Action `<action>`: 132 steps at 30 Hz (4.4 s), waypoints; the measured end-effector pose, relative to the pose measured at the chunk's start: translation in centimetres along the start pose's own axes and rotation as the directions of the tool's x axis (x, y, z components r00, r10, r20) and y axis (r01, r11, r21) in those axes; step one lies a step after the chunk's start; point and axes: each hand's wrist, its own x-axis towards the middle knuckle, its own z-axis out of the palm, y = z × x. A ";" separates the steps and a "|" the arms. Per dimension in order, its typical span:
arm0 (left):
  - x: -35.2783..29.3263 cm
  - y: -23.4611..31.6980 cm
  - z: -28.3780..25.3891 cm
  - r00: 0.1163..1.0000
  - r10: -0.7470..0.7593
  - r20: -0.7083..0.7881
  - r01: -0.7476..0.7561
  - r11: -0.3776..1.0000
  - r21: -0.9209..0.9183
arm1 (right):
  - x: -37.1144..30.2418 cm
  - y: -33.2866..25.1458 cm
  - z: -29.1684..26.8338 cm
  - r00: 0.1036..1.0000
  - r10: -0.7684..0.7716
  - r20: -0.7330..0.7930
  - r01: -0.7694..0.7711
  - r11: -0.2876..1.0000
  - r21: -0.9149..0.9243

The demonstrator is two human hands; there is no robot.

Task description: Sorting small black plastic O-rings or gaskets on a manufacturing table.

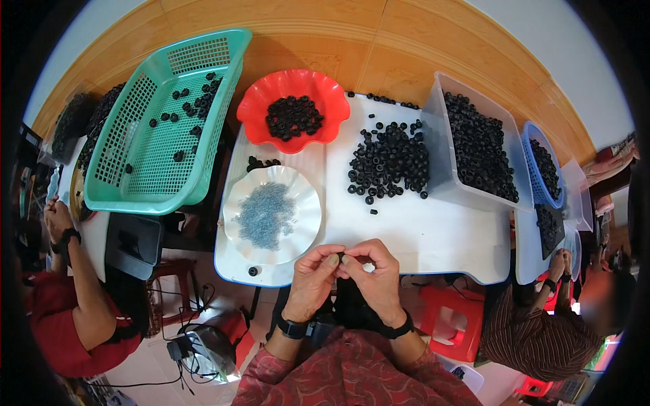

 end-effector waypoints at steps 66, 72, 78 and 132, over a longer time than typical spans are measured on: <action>-1.2 0.7 2.6 0.999 -0.049 -0.019 0.048 0.997 -0.066 | -0.9 1.2 -2.3 0.995 0.045 0.089 -0.071 0.946 0.316; -1.4 1.0 2.7 0.999 -0.048 0.021 0.049 0.995 -0.088 | -1.0 0.9 -2.1 0.998 -0.038 0.056 0.027 0.982 0.185; -1.1 0.0 1.4 0.997 -0.044 0.067 0.057 0.977 -0.204 | -1.4 0.4 -1.8 0.998 -0.039 0.040 0.030 0.980 0.199; -1.5 -1.1 1.5 0.999 0.034 0.004 -0.033 0.980 -0.198 | -1.6 -0.5 -1.1 0.976 -0.216 0.008 0.216 0.971 -0.107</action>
